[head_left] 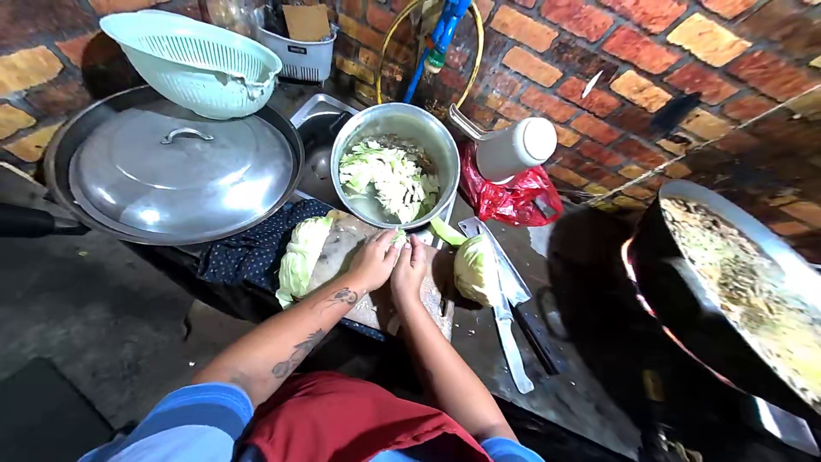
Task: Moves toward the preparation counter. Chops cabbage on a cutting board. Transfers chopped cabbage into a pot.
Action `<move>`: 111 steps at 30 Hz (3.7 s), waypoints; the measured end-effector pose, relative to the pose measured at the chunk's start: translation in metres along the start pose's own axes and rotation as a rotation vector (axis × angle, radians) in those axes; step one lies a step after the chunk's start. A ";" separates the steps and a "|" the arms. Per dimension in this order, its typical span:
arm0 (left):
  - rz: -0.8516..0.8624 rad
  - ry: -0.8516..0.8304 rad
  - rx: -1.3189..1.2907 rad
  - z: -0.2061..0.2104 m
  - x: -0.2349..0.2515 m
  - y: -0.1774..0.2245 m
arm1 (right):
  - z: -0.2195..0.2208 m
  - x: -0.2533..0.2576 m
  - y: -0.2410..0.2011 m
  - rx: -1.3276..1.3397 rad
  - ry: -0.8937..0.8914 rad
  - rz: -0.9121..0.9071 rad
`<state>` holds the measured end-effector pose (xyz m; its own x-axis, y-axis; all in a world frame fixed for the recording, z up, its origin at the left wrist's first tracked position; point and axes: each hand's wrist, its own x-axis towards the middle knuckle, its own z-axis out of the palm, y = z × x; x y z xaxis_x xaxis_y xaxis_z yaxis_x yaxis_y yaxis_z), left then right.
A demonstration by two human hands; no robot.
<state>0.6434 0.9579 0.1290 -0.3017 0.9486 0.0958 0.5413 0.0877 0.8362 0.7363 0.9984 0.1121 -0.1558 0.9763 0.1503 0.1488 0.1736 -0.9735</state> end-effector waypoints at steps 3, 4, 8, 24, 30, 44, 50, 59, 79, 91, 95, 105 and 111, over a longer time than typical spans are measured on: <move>-0.074 0.034 -0.417 0.014 -0.006 0.006 | 0.013 -0.006 -0.010 0.276 0.076 0.158; -0.116 0.065 -0.550 0.018 -0.008 0.007 | 0.015 -0.009 -0.016 0.355 0.103 0.214; -0.260 0.176 -0.805 0.016 -0.023 0.024 | 0.017 -0.020 -0.042 0.518 0.150 0.371; -0.074 0.249 -0.138 -0.116 0.153 0.080 | -0.026 0.118 -0.125 0.057 -0.134 0.112; 0.060 -0.006 -0.131 -0.115 0.105 0.066 | -0.102 0.008 -0.066 -0.477 -0.706 -0.302; 0.402 0.333 -0.114 -0.108 -0.105 0.008 | -0.045 -0.036 0.005 -0.925 -0.521 -0.405; 0.386 0.383 -0.129 -0.107 -0.121 -0.006 | 0.002 -0.027 -0.006 -0.826 -0.619 -0.432; 0.481 0.448 0.034 -0.134 -0.136 -0.027 | -0.004 -0.017 -0.002 -0.798 -0.434 -0.721; 0.348 0.578 0.168 -0.203 -0.161 -0.083 | 0.125 0.196 -0.006 -1.198 -0.737 0.160; 0.361 0.505 0.125 -0.206 -0.151 -0.093 | 0.115 0.201 -0.022 -1.133 -0.581 0.410; 0.377 0.478 0.125 -0.201 -0.147 -0.094 | 0.100 0.224 -0.042 -0.859 -0.432 0.367; 0.350 0.333 0.161 -0.193 -0.150 -0.074 | 0.166 0.197 -0.033 -1.142 -0.793 -0.107; 0.308 0.387 0.175 -0.191 -0.165 -0.074 | 0.146 0.180 -0.045 -1.231 -0.676 0.159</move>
<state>0.5031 0.7367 0.1543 -0.3577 0.7598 0.5430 0.7634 -0.0970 0.6386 0.5589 1.1475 0.1577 -0.4354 0.8077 -0.3976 0.8992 0.4117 -0.1483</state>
